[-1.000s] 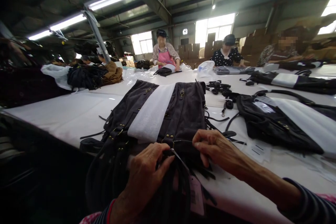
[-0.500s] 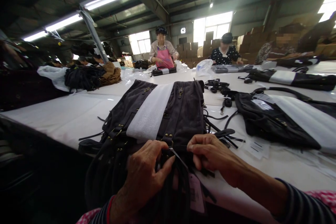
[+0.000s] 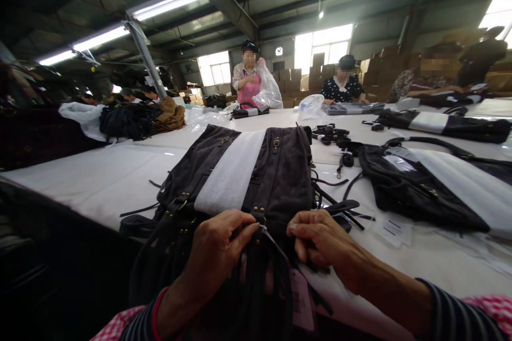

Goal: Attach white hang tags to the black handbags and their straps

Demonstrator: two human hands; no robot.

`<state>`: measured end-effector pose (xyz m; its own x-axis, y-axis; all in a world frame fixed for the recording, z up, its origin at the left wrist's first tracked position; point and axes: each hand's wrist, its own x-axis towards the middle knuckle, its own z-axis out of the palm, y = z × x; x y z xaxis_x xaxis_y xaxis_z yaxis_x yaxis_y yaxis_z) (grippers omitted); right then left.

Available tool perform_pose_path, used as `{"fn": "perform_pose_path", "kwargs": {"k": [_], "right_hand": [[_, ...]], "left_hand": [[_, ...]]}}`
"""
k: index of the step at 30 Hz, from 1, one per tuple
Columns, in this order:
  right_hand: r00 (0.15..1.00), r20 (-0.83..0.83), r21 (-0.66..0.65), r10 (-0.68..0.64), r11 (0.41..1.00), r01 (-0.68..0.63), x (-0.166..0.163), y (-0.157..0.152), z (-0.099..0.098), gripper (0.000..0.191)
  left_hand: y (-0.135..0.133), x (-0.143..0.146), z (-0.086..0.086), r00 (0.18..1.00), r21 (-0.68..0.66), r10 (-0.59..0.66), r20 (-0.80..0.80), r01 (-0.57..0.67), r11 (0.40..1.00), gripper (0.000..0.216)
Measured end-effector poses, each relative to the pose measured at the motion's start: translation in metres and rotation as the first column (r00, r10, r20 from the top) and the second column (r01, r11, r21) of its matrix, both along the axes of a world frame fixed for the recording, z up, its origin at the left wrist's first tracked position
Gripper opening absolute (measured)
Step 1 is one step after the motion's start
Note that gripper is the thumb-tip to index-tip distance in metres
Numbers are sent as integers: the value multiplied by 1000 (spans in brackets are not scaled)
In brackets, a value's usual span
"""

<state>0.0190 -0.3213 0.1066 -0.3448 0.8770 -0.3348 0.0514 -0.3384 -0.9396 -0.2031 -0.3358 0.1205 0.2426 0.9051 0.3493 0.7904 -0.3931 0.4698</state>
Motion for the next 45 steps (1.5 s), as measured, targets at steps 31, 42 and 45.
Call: {"fn": "perform_pose_path", "kwargs": {"k": [31,42,45], "right_hand": [[730,681,507,59,681,-528,11,2,41,12],[892,450,568,43,757,-323,22,22,52,24],[952,251,516,177,807,-287,25,35,37,31]], "left_hand": [[2,15,15,916,36,36,399,-55,998,31],[28,35,28,625,-308,48,779,315,898,34],[32,35,27,621,-340,64,781,339,877,25]]}}
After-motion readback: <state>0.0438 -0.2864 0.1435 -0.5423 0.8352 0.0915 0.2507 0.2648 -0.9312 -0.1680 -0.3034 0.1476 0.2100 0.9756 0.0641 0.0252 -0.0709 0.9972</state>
